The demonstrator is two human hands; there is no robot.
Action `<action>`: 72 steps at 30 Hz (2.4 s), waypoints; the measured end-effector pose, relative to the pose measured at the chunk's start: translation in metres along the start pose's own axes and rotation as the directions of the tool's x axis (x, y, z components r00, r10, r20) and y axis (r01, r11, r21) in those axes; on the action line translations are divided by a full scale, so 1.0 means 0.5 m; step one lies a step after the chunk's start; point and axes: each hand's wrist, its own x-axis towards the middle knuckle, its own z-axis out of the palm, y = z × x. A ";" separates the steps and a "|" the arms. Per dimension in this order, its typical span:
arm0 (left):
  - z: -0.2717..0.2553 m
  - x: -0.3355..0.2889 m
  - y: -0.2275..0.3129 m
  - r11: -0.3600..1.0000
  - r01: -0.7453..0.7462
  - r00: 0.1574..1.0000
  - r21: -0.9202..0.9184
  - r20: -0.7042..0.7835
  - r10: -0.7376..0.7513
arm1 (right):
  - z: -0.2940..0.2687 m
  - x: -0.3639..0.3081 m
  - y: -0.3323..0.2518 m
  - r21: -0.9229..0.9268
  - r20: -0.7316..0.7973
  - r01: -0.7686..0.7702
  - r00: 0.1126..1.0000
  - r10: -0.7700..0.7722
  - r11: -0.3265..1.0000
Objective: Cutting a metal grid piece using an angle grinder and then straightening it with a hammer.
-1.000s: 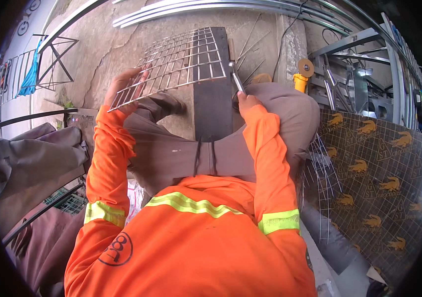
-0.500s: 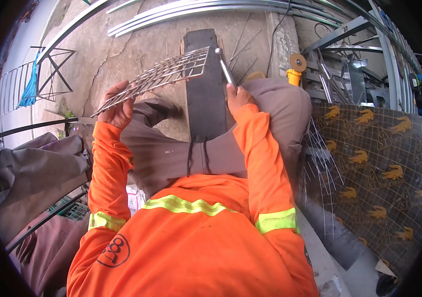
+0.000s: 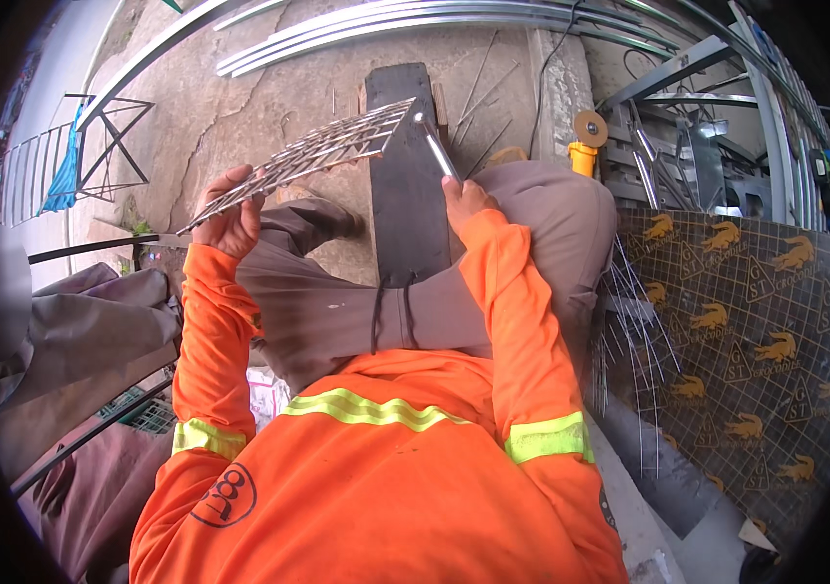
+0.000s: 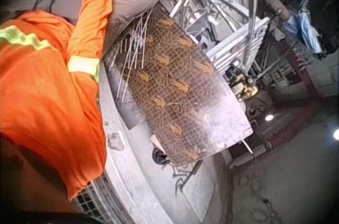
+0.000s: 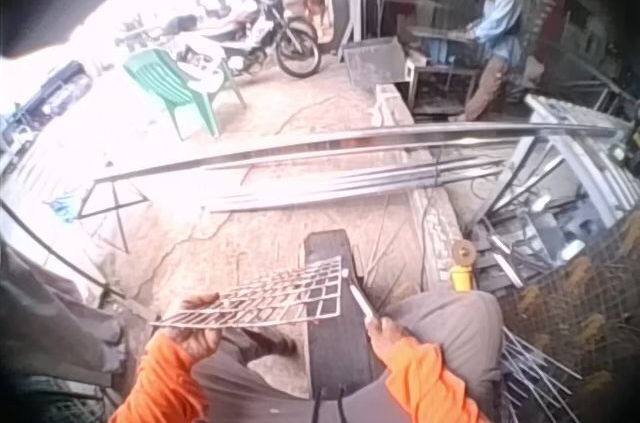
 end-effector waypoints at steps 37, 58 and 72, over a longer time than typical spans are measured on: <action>-0.126 0.224 -0.058 0.742 -0.142 0.927 0.655 -0.175 0.331 | -0.037 -0.016 -0.045 0.412 -0.124 0.042 0.992 0.011 0.910; -0.231 0.327 -0.060 0.812 -0.127 0.874 0.570 -0.322 0.363 | -0.034 0.098 -0.180 0.532 -0.330 0.213 0.943 -0.031 0.819; -0.239 0.333 -0.055 0.813 -0.089 0.868 0.576 -0.355 0.346 | -0.033 0.018 -0.140 0.570 -0.302 0.255 0.949 -0.089 0.781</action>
